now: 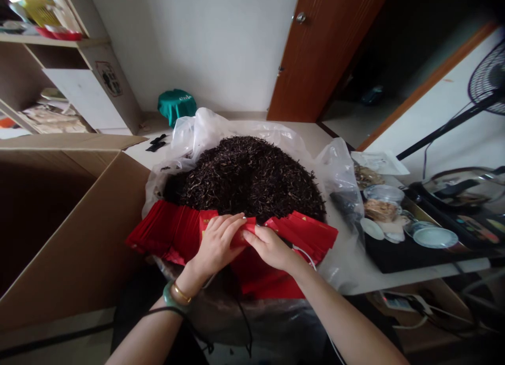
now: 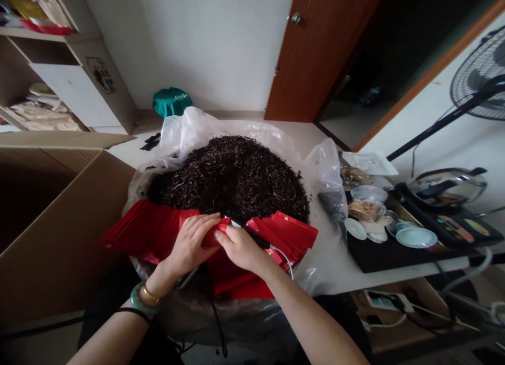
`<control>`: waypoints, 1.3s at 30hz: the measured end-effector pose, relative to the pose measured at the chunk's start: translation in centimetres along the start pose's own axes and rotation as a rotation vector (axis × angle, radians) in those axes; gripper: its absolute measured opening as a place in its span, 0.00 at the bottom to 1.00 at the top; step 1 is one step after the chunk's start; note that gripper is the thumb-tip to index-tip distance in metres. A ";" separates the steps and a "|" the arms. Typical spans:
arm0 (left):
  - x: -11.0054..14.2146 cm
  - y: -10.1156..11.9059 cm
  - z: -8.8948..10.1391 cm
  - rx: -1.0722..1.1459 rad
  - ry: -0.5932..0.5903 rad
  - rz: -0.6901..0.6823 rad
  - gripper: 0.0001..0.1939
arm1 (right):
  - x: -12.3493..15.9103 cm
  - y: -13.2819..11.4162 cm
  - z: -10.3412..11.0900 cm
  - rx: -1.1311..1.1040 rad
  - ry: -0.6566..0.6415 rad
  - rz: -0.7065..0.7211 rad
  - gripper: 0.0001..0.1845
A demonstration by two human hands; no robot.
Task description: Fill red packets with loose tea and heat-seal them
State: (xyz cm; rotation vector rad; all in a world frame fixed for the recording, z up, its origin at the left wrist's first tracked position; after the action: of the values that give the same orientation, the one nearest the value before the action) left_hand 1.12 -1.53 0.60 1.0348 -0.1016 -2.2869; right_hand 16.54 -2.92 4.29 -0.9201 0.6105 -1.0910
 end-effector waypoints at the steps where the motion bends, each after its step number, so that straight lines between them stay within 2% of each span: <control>1: 0.0 0.0 0.1 0.013 -0.013 0.013 0.24 | 0.0 0.0 0.0 -0.013 -0.006 -0.002 0.14; 8: -0.2 -0.1 0.5 0.106 -0.056 0.102 0.23 | 0.3 -0.4 0.4 -0.101 -0.077 -0.010 0.17; 13: -0.2 -0.1 0.5 0.163 -0.070 0.143 0.26 | 0.5 -0.6 0.4 -0.097 -0.034 -0.014 0.18; 17: -0.2 0.0 0.5 0.179 -0.035 0.129 0.28 | 0.5 -0.5 0.4 -0.047 -0.040 -0.013 0.18; 23: -0.1 -0.1 0.3 0.184 -0.073 0.154 0.30 | 0.6 -0.8 0.7 -0.035 -0.057 0.021 0.16; 29: 0.1 -0.1 0.2 0.138 -0.056 0.095 0.31 | 0.5 -0.7 0.7 -0.129 -0.088 -0.005 0.15; 34: -0.2 0.2 0.4 0.126 -0.005 0.012 0.29 | 0.3 -0.5 0.9 -0.192 -0.119 -0.045 0.21; 39: -0.4 0.2 0.5 0.127 0.027 -0.003 0.27 | 0.3 -0.7 1.1 -0.228 -0.103 -0.043 0.24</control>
State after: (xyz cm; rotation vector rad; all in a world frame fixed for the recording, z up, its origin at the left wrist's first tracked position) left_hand 1.06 -1.60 1.27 1.1301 -0.2367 -2.2929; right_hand 17.24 -2.93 5.45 -1.1837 0.6410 -1.0186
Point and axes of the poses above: each hand's wrist, its own x-axis away from the middle knuckle, its own z-axis out of the back of the hand, y = z × x, the point moved 2 cm from there along -x, towards the middle knuckle, and after that the axes turned 3 degrees about x, right-handed, at the moved point
